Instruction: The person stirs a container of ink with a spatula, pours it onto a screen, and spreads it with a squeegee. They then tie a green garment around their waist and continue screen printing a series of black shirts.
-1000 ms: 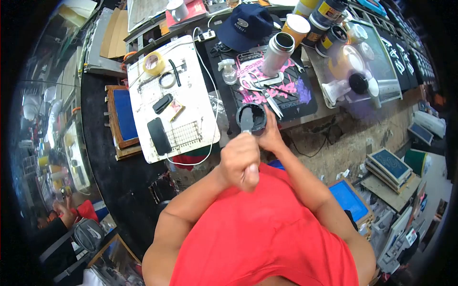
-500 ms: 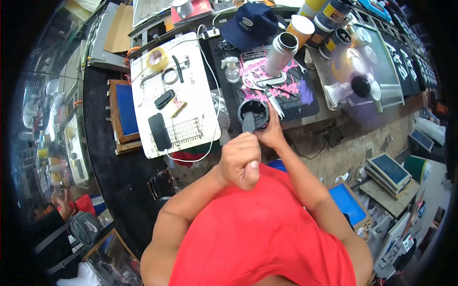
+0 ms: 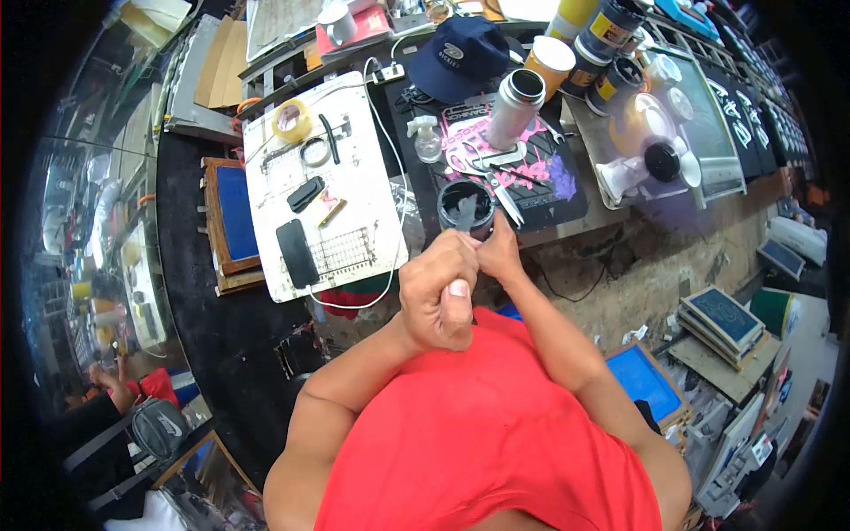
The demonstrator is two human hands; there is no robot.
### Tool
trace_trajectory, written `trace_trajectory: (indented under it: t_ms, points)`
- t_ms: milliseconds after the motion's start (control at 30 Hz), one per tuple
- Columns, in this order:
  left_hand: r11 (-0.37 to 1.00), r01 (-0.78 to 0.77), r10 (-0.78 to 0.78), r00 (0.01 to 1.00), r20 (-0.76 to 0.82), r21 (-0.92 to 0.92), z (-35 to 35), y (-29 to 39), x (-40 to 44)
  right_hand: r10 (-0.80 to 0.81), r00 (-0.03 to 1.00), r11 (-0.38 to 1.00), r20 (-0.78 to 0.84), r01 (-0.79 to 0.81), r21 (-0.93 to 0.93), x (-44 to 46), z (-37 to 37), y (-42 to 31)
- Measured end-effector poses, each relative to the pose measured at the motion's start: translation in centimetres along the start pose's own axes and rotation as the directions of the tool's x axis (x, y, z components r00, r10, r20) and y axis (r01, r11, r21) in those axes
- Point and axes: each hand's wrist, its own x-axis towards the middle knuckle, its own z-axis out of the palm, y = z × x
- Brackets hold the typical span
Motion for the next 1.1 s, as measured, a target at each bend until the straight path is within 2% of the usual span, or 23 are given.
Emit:
trace_trajectory:
  t_ms: [67,133,200,233,300,400,500,600,667,733,767,833,867,933,967,1000,1067,1100]
  points:
    - [0.999,0.004,-0.005,1.000,0.019,0.045,0.0,-0.3,-0.3,0.097,0.983,0.995,-0.157,-0.100,-0.017,-0.1,1.0,0.1]
    - [0.991,-0.013,0.024,0.996,-0.084,0.130,0.7,-1.1,-0.7,0.092,0.976,0.994,-0.199,-0.101,-0.038,-0.1,1.2,-0.5]
    - [0.991,-0.041,0.054,0.994,-0.098,0.124,1.7,-1.3,-1.0,-0.006,0.952,0.993,-0.305,-0.031,-0.116,0.1,1.6,-0.3]
    - [0.990,-0.068,0.082,0.990,-0.115,0.120,2.0,-1.3,-1.0,-0.006,0.952,0.993,-0.307,-0.031,-0.116,0.2,1.4,-0.3]
    - [0.992,-0.094,0.102,0.991,-0.090,0.087,2.4,-1.4,-0.9,0.114,0.972,0.992,-0.207,-0.121,-0.023,0.4,1.0,-0.3]
    - [0.992,-0.124,0.123,0.990,-0.067,-0.002,2.3,-1.2,-0.7,0.051,0.986,0.999,-0.158,-0.049,0.022,0.4,0.5,-0.4]
    - [0.987,-0.070,0.064,0.997,-0.047,-0.148,1.1,-0.4,-0.5,0.016,0.989,1.000,-0.149,-0.016,-0.003,0.2,0.2,-0.5]
    - [0.986,-0.152,0.153,0.988,0.016,-0.064,0.2,-1.4,0.3,-0.058,0.980,0.998,-0.189,0.054,-0.027,0.2,0.4,-0.2]
    - [0.993,-0.111,0.108,0.992,0.063,0.042,0.3,-4.3,0.2,-0.070,0.980,0.997,-0.185,0.071,0.000,0.0,0.4,-0.1]
    - [0.998,-0.028,0.019,0.988,0.155,0.057,-0.1,-3.6,-0.2,-0.052,0.983,0.997,-0.173,0.060,0.040,0.3,0.2,-0.8]
    - [0.998,-0.031,0.022,0.987,0.158,0.054,-0.2,-3.1,-0.4,-0.068,0.980,0.997,-0.185,0.074,0.026,0.3,0.2,-1.1]
    - [0.979,-0.172,0.186,0.972,0.141,-0.106,-0.3,-0.6,0.3,-0.074,0.980,0.997,-0.183,0.079,0.024,-0.2,0.5,-0.6]
    - [0.980,-0.170,0.184,0.973,0.141,-0.105,0.1,-2.0,0.1,-0.072,0.981,0.997,-0.181,0.078,0.024,-0.1,1.0,0.4]
    - [0.989,-0.042,0.016,0.984,0.178,0.143,1.0,-6.8,-1.4,0.060,0.980,0.984,-0.191,-0.026,0.178,0.3,2.0,2.4]
    - [0.987,0.015,-0.048,0.978,0.202,0.161,0.9,-7.6,-2.1,0.000,0.978,0.992,-0.211,0.026,0.123,0.1,2.1,2.6]
    - [0.987,0.012,-0.045,0.978,0.203,0.163,0.8,-6.6,-1.9,-0.003,0.977,0.992,-0.212,0.030,0.124,0.2,2.8,3.0]
    - [0.999,-0.044,0.037,0.977,0.208,0.027,0.3,-3.1,-1.5,0.024,0.952,0.989,-0.304,0.022,0.148,-0.5,4.8,4.7]
    - [0.996,-0.081,0.087,0.976,0.202,-0.041,0.1,-2.5,-1.5,-0.003,0.956,0.962,-0.292,0.082,0.259,-0.8,5.6,5.7]
